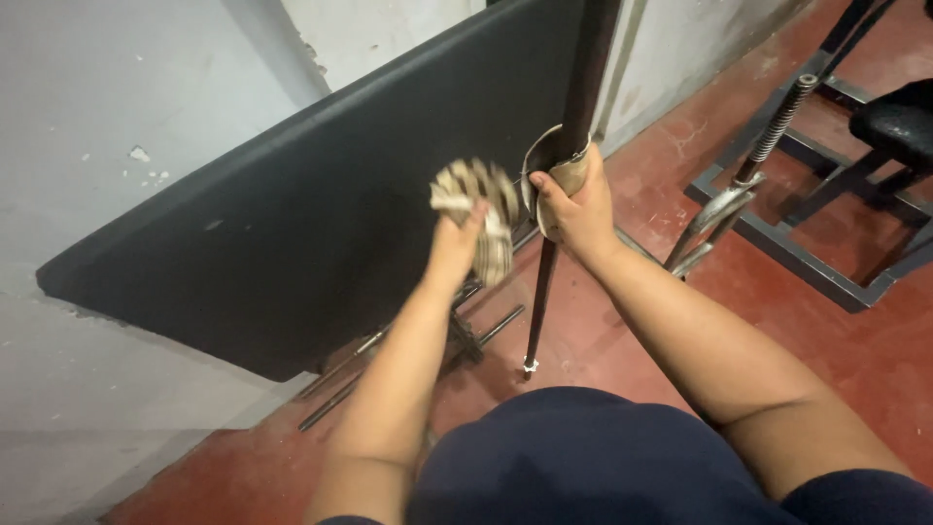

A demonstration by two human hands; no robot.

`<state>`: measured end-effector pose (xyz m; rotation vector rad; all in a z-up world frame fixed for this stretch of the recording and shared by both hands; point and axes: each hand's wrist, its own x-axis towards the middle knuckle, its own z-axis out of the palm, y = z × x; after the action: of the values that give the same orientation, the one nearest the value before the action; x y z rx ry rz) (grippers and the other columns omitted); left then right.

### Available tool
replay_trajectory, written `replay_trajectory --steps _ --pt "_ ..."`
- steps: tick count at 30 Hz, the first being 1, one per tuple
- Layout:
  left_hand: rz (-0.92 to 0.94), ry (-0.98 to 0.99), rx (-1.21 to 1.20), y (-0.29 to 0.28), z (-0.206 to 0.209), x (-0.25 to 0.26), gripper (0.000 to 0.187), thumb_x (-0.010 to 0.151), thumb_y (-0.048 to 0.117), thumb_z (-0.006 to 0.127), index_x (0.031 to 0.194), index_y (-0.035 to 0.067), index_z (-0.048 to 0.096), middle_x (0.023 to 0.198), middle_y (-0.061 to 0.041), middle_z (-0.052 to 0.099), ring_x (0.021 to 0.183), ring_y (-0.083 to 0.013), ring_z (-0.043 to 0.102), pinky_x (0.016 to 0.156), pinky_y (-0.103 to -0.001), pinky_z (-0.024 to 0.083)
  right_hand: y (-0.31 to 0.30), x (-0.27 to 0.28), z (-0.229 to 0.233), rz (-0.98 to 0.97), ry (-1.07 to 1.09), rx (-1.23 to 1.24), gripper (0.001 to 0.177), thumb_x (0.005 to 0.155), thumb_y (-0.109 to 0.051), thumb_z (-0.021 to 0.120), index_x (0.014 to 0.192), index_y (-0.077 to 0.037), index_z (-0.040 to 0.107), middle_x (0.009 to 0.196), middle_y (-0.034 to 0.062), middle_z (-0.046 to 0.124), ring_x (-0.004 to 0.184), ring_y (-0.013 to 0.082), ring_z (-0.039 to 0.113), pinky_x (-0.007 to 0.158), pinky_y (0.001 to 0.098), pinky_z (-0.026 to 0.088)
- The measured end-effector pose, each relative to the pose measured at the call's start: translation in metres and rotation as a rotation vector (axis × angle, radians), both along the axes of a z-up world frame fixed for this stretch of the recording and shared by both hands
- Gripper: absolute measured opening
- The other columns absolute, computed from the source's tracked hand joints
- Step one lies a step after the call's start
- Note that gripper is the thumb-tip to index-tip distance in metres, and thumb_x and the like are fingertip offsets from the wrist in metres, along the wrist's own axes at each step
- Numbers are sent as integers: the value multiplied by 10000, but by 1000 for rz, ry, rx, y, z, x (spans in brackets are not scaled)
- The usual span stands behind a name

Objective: The recorder wipes down several metal bars and fitness equipment components using a cloth.

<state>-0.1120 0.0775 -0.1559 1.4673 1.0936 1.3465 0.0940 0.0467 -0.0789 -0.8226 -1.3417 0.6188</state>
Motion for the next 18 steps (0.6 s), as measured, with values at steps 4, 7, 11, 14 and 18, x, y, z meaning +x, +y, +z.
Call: replay_trajectory --steps 4,7,11,14,18 --pt "-42 31 112 -4 86 11 759 997 682 487 1359 20 574 1278 -133 666 1212 -219 615 1053 -368 459 3 5 -13 -63 -98 -9 545 956 -148 815 1381 -41 491 1172 62 674 1083 163 646 960 316 528" --pt "-53 -4 237 5 115 41 834 1013 736 431 1401 7 553 1365 -171 613 1282 -260 575 1141 -395 427 7 9 -31 -60 -123 -64 519 957 -124 720 1405 -51 469 1147 72 661 1028 165 647 905 313 533" --pt "-239 -91 549 -28 166 88 861 1022 720 408 1548 51 273 1522 -163 440 1388 -271 444 1176 -373 387 11 27 -77 78 -207 -69 444 981 -108 621 1395 -12 493 1184 146 631 1047 229 627 890 362 533" --pt "-153 -124 594 -16 133 108 818 1061 640 410 1622 75 221 1581 -152 428 1459 -251 413 1221 -342 342 -1 34 -79 242 -247 -358 341 1029 -173 519 1316 5 569 1065 181 652 933 265 648 799 393 547" --pt "-7 44 457 -26 118 109 781 971 404 728 1555 32 368 1452 -216 599 1360 -330 623 1150 -406 495 -15 49 -97 404 -423 -301 404 1126 -246 430 1364 65 530 1184 286 585 1077 381 570 906 469 462"
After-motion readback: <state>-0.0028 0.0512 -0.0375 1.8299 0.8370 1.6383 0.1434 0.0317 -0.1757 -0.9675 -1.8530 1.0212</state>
